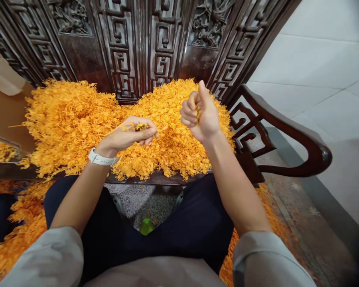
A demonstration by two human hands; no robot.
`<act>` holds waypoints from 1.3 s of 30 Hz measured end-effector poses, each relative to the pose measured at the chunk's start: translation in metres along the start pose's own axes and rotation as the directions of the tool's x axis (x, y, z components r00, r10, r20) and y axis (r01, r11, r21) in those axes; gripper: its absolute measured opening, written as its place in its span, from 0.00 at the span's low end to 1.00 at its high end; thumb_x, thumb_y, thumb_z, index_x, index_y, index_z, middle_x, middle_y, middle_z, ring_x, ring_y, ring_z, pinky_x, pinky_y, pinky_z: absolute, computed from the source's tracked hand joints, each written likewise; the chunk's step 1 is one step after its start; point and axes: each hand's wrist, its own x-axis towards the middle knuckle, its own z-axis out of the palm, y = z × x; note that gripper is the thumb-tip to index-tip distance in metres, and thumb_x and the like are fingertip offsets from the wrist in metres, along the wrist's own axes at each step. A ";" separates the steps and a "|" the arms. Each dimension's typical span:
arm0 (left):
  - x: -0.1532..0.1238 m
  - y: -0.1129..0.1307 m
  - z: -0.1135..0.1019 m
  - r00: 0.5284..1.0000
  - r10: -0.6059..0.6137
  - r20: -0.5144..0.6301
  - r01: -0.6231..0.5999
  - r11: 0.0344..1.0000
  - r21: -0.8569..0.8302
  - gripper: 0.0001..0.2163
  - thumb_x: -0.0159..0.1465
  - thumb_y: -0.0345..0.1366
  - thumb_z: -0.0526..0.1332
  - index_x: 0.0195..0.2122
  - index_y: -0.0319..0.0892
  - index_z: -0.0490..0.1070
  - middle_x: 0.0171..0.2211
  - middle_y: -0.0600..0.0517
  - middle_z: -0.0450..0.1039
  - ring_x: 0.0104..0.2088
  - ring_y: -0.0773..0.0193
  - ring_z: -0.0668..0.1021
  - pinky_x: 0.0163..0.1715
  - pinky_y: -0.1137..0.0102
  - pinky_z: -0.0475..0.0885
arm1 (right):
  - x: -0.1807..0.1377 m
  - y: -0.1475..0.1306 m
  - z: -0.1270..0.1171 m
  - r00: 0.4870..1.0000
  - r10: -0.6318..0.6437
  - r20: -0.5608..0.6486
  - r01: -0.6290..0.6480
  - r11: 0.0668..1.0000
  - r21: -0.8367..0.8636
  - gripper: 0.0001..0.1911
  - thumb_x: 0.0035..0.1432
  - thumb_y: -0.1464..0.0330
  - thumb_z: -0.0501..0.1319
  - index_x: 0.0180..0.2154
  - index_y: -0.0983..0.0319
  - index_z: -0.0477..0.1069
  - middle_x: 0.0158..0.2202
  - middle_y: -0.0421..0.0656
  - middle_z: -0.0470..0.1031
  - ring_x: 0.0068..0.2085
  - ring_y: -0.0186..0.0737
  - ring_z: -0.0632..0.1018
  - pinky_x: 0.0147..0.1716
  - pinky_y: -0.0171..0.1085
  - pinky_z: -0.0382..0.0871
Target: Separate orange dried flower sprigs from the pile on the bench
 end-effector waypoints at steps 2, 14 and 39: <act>0.005 -0.001 0.005 1.000 -0.009 -0.024 0.011 0.996 0.093 0.13 0.62 0.48 0.73 0.33 0.44 0.80 0.22 0.48 0.77 0.20 0.66 0.72 0.20 0.70 0.63 | 0.005 0.009 -0.004 0.977 -0.154 -0.145 0.108 0.953 -0.284 0.37 0.66 0.33 0.45 0.34 0.58 0.70 0.32 0.43 0.69 0.36 0.40 0.75 0.36 0.43 0.74; 0.012 -0.010 0.015 0.996 -0.013 0.083 0.000 0.987 0.158 0.17 0.59 0.49 0.74 0.23 0.43 0.79 0.20 0.48 0.76 0.19 0.65 0.74 0.19 0.68 0.64 | -0.028 0.005 0.031 0.877 -0.128 0.462 0.218 0.965 -0.146 0.18 0.65 0.50 0.65 0.33 0.58 0.71 0.28 0.39 0.71 0.30 0.36 0.68 0.32 0.39 0.63; 0.011 0.020 -0.004 0.836 -0.115 -0.536 -0.291 0.735 -0.612 0.19 0.75 0.24 0.51 0.49 0.49 0.80 0.46 0.50 0.83 0.56 0.68 0.82 0.48 0.79 0.80 | -0.032 0.049 0.066 0.925 -0.096 0.367 0.201 0.944 -0.261 0.41 0.63 0.44 0.65 0.65 0.62 0.64 0.64 0.58 0.70 0.65 0.56 0.71 0.65 0.58 0.65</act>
